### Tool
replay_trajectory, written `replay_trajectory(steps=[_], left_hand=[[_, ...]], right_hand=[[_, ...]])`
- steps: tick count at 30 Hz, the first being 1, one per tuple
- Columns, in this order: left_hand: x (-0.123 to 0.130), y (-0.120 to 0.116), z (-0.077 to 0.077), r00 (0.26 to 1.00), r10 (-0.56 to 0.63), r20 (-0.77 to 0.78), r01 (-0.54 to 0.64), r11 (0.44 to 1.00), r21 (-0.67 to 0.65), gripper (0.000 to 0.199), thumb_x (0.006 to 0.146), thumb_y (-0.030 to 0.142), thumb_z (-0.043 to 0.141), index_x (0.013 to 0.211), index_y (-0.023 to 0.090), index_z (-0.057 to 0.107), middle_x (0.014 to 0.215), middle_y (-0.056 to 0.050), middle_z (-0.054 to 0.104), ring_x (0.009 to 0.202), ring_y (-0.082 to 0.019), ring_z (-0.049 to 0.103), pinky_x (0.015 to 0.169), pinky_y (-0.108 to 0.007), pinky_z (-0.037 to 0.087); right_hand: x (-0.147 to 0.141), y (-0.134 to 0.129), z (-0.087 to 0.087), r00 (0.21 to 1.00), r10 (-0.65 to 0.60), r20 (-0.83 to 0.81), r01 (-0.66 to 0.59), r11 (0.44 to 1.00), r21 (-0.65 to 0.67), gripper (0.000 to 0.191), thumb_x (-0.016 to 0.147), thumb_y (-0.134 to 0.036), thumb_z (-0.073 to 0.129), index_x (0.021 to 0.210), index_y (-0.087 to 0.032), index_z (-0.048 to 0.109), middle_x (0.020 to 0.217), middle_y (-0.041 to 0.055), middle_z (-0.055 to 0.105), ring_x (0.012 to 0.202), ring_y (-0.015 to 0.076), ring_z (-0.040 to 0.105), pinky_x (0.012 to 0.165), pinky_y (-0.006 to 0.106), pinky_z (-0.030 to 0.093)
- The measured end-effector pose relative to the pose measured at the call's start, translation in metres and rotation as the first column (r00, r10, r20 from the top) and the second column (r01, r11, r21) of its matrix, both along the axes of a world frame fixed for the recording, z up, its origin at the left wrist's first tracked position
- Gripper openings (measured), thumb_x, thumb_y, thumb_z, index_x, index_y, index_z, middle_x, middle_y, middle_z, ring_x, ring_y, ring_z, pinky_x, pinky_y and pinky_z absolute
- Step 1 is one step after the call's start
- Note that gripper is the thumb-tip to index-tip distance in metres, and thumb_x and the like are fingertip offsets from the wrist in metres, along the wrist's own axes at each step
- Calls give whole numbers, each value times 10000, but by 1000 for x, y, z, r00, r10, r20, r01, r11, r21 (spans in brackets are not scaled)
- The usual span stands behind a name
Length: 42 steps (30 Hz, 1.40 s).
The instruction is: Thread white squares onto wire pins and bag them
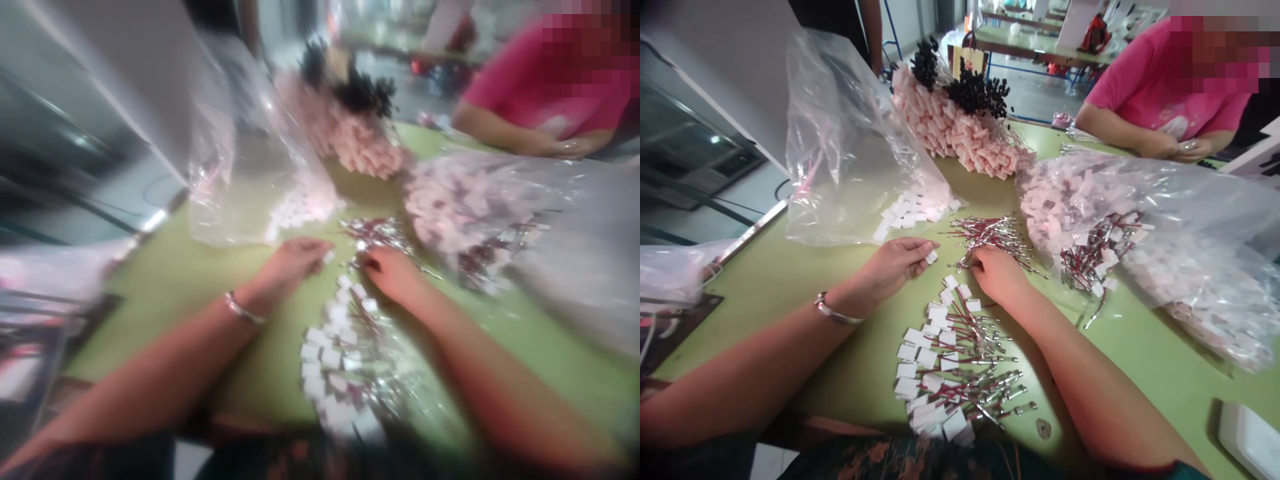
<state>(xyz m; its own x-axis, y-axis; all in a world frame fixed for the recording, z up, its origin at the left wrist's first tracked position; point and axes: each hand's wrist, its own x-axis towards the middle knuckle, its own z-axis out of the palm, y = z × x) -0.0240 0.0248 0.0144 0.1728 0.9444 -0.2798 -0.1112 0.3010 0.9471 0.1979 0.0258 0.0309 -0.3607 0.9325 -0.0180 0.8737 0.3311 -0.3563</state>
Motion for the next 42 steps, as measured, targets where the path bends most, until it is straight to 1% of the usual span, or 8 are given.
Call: replay_trajectory(steps=[3, 6, 11, 15, 22, 28, 33, 42], left_hand=[[7, -3, -2, 981, -1, 194, 15, 998, -68, 163, 782, 264, 727, 864, 125, 741, 824, -56, 703, 667, -71, 598, 700, -216, 504], [10, -5, 0, 958, -30, 286, 54, 995, -78, 97, 790, 178, 712, 864, 125, 744, 910, -66, 719, 788, -91, 640, 851, -238, 505], [10, -7, 6, 951, -55, 304, 75, 996, -54, 82, 782, 152, 706, 856, 128, 733, 829, -44, 706, 753, -88, 631, 793, -231, 504], [11, -8, 11, 969, -80, 234, 90, 995, -32, 112, 758, 188, 726, 856, 135, 731, 747, -23, 681, 664, -74, 592, 679, -216, 477], [9, -4, 12, 984, -95, 153, 98, 995, -10, 167, 740, 239, 735, 869, 133, 727, 729, -32, 671, 629, -79, 570, 640, -237, 458], [5, -4, 1, 984, -156, -83, 167, 977, 136, 288, 765, 358, 717, 976, 162, 710, 741, -44, 694, 623, -105, 600, 612, -255, 470], [11, -9, 2, 941, -180, -286, 249, 941, 229, 207, 819, 330, 657, 956, 175, 662, 722, -36, 702, 597, -112, 620, 593, -253, 493], [22, -16, 5, 930, -229, -287, 299, 926, 232, 184, 874, 346, 573, 922, 170, 597, 725, -42, 694, 607, -122, 625, 608, -265, 507]], right_hand=[[6, 4, 0, 987, -37, -157, 47, 997, 61, 105, 831, -206, 567, 789, -192, 663, 853, 43, 675, 756, 164, 587, 716, 290, 418], [7, 1, 6, 951, -92, -295, 127, 987, 101, 91, 832, -242, 587, 803, -202, 663, 848, 27, 689, 751, 157, 596, 729, 287, 427], [-6, -16, 20, 973, 9, -230, 5, 998, 59, 157, 877, -268, 525, 874, -208, 670, 809, 21, 694, 680, 144, 579, 657, 275, 398], [-13, -22, 22, 986, 40, -160, -46, 999, -29, 168, 870, -252, 513, 838, -199, 668, 723, 8, 673, 598, 128, 535, 588, 266, 358], [-12, -22, 23, 957, -10, -291, -14, 997, -79, 159, 848, -244, 512, 787, -201, 652, 709, -6, 671, 595, 114, 539, 586, 249, 376], [-12, -23, 26, 970, -8, -243, -21, 993, -118, 158, 828, -225, 512, 748, -196, 646, 643, -20, 633, 558, 108, 504, 559, 246, 355], [-13, -22, 27, 967, -36, -253, 0, 990, -143, 171, 799, -216, 496, 681, -190, 617, 614, -28, 600, 559, 109, 498, 542, 231, 354], [-22, -25, 24, 952, -112, -285, 78, 989, -128, 153, 771, -172, 506, 646, -195, 592, 619, -16, 619, 570, 117, 519, 539, 231, 354]])
